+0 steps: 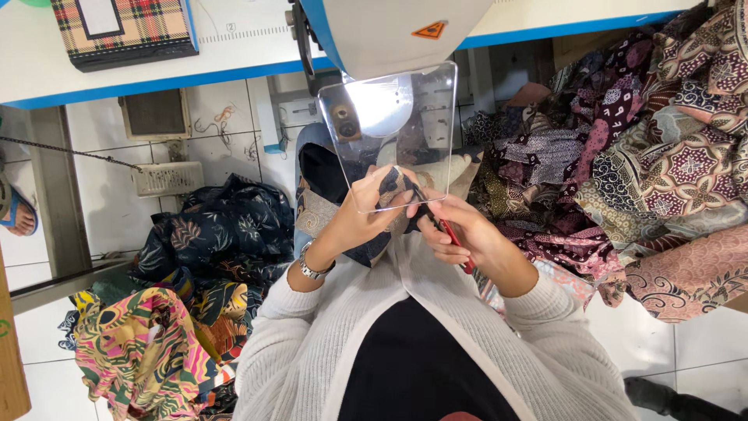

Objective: The person sews black buttons onto a patterned fabric using a sewing machine. They place the fabric under the presser foot, operate the machine to stitch each button, and then use scissors to trim the thread. The process is repeated for multiple buttons.

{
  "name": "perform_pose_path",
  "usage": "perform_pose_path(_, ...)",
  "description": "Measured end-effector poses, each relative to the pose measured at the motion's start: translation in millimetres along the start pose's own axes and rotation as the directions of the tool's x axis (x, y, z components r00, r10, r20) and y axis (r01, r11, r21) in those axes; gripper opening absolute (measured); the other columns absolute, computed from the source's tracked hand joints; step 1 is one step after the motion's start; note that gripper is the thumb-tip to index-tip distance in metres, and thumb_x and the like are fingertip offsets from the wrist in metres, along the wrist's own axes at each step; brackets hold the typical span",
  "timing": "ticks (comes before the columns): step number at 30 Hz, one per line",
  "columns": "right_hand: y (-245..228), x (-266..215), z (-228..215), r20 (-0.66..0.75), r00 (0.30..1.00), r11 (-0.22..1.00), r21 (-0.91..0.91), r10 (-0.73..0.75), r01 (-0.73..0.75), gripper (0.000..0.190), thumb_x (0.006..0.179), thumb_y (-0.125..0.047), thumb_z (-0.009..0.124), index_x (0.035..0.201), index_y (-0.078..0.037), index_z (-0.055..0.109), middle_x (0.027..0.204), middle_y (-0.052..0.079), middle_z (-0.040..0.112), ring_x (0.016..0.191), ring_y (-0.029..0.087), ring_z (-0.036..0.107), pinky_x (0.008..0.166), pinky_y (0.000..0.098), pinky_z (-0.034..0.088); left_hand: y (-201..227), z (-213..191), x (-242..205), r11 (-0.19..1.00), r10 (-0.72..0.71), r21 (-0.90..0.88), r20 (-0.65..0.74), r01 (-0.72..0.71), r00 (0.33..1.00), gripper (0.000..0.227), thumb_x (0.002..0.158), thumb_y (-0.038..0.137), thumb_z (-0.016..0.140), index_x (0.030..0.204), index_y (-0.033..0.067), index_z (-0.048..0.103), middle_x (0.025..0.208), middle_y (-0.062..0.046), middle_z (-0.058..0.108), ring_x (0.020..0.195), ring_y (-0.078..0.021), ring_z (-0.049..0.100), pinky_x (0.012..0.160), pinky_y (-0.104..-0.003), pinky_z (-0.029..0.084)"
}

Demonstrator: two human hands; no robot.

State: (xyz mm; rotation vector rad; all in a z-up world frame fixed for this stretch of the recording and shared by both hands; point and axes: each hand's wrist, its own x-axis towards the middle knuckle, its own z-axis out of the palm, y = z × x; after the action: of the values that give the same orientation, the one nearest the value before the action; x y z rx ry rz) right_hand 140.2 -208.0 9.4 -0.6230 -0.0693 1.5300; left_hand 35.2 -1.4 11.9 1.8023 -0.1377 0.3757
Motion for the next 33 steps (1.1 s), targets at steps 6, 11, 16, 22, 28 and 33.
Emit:
perform_pose_path(6, -4.8, -2.2, -1.4, -0.028, 0.999, 1.000, 0.003, 0.030, -0.030, 0.030, 0.107, -0.027, 0.051, 0.113, 0.002, 0.054, 0.062, 0.002, 0.047, 0.034, 0.008, 0.035, 0.027, 0.0223, 0.029, 1.5, -0.2, 1.9, 0.987, 0.069, 0.142, 0.036, -0.074, 0.997, 0.023, 0.094, -0.001, 0.070, 0.114, 0.0035, 0.061, 0.095, -0.009, 0.065, 0.079, -0.0244, 0.059, 0.091, -0.037, 0.044)
perform_pose_path(11, 2.8, 0.9, -16.5, -0.021, 0.998, 0.996, 0.078, 0.051, -0.049, 0.026, 0.109, -0.025, 0.050, 0.101, -0.001, 0.053, 0.063, 0.003, 0.049, 0.036, 0.008, 0.036, 0.030, 0.0226, 0.031, 1.4, 0.0, 2.8, 0.998, -0.042, -0.047, 0.058, 0.045, 0.997, 0.020, 0.097, 0.001, 0.069, 0.115, 0.0029, 0.061, 0.097, -0.009, 0.067, 0.083, -0.0220, 0.064, 0.083, -0.031, 0.051)
perform_pose_path(16, 13.0, 9.4, -28.5, 0.012, 1.000, 0.998, 0.055, -0.015, 0.015, 0.023, 0.109, -0.022, 0.049, 0.094, -0.005, 0.050, 0.061, 0.003, 0.048, 0.034, 0.009, 0.035, 0.030, 0.0236, 0.031, -1.5, -1.1, 3.9, 0.999, 0.021, -0.029, 0.036, -0.020, 0.999, 0.020, 0.097, 0.000, 0.069, 0.115, 0.0018, 0.062, 0.099, -0.011, 0.067, 0.087, -0.0237, 0.063, 0.087, -0.033, 0.051)
perform_pose_path(22, 15.6, 17.0, -31.8, -0.027, 0.997, 0.996, -0.060, -0.072, 0.070, 0.022, 0.107, -0.023, 0.051, 0.094, -0.005, 0.049, 0.059, 0.003, 0.046, 0.034, 0.008, 0.034, 0.031, 0.0236, 0.030, -4.9, 0.9, 5.2, 0.994, 0.102, -0.033, -0.028, -0.102, 0.994, 0.015, 0.100, 0.003, 0.066, 0.114, 0.0021, 0.062, 0.107, -0.010, 0.069, 0.097, -0.0256, 0.067, 0.094, -0.034, 0.050)
perform_pose_path(28, 1.0, 11.5, -16.1, -0.011, 0.904, 0.726, -0.601, -0.428, 0.336, 0.023, 0.098, -0.020, 0.064, 0.108, -0.004, 0.051, 0.066, -0.002, 0.051, 0.045, 0.005, 0.043, 0.040, 0.0216, 0.032, -3.3, -3.1, -0.1, 0.997, -0.080, -0.004, -0.043, 0.080, 0.996, 0.014, 0.099, 0.012, 0.068, 0.107, 0.0014, 0.066, 0.096, -0.009, 0.069, 0.082, -0.0222, 0.064, 0.085, -0.032, 0.048)
perform_pose_path(33, 5.0, 25.3, -11.2, 0.300, 0.584, -0.213, -0.953, -0.754, 0.214, 0.023, 0.094, -0.004, 0.074, 0.113, 0.000, 0.061, 0.078, 0.004, 0.066, 0.056, 0.008, 0.055, 0.050, 0.0233, 0.041, -2.9, 2.3, 0.7, 0.986, -0.154, -0.074, -0.044, 0.150, 0.987, 0.019, 0.098, 0.016, 0.070, 0.111, 0.0016, 0.068, 0.092, -0.008, 0.071, 0.081, -0.0163, 0.065, 0.079, -0.030, 0.051)
